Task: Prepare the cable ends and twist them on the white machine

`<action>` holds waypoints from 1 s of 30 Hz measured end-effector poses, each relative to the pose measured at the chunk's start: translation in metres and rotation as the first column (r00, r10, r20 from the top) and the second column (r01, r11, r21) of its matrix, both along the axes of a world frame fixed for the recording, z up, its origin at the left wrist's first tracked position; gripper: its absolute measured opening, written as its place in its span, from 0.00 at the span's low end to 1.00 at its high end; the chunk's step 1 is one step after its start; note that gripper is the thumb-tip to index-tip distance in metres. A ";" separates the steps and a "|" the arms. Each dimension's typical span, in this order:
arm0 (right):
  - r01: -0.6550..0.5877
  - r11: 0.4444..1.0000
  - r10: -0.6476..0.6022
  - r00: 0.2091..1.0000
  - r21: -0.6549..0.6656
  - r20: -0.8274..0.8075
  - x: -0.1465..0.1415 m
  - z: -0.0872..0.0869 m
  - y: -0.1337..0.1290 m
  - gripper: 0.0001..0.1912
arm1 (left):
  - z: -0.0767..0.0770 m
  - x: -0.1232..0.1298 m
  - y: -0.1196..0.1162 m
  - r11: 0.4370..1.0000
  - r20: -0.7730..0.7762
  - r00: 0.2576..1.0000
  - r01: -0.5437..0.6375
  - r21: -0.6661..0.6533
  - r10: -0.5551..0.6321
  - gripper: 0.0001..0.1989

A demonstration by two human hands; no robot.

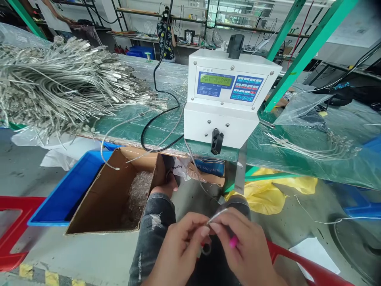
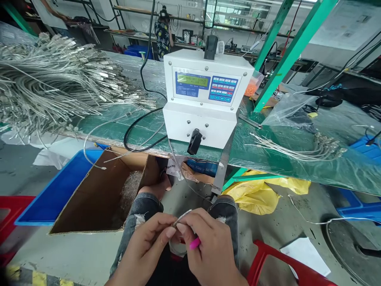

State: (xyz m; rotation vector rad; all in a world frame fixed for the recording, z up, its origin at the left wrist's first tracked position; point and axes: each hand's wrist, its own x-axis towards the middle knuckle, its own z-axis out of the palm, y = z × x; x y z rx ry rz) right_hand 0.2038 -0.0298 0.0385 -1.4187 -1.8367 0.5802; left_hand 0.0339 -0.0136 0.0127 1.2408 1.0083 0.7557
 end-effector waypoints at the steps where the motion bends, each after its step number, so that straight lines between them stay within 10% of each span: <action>1: 0.016 0.998 -0.020 0.998 -0.060 -0.065 -0.002 -0.001 0.000 0.09 | -0.001 0.000 -0.001 0.999 -0.028 0.999 -0.013 0.046 0.015 0.12; 6: 0.038 0.975 -0.098 0.958 -0.217 -0.270 -0.011 -0.003 0.001 0.14 | -0.001 -0.001 -0.001 0.990 -0.087 0.995 -0.034 0.139 0.046 0.11; 13: -0.003 0.993 -0.011 0.993 -0.116 -0.114 -0.009 -0.003 0.000 0.09 | 0.002 -0.006 0.004 0.999 -0.038 0.998 0.049 -0.004 -0.049 0.11; 21: 0.031 0.981 -0.053 0.992 -0.191 -0.113 -0.007 -0.003 0.001 0.10 | -0.006 -0.001 0.002 0.980 0.121 0.973 -0.194 -0.045 0.199 0.08; 30: 0.026 0.995 -0.028 0.999 -0.094 -0.018 -0.006 -0.002 0.003 0.07 | 0.001 0.000 0.001 0.971 0.116 0.978 -0.148 -0.187 0.171 0.11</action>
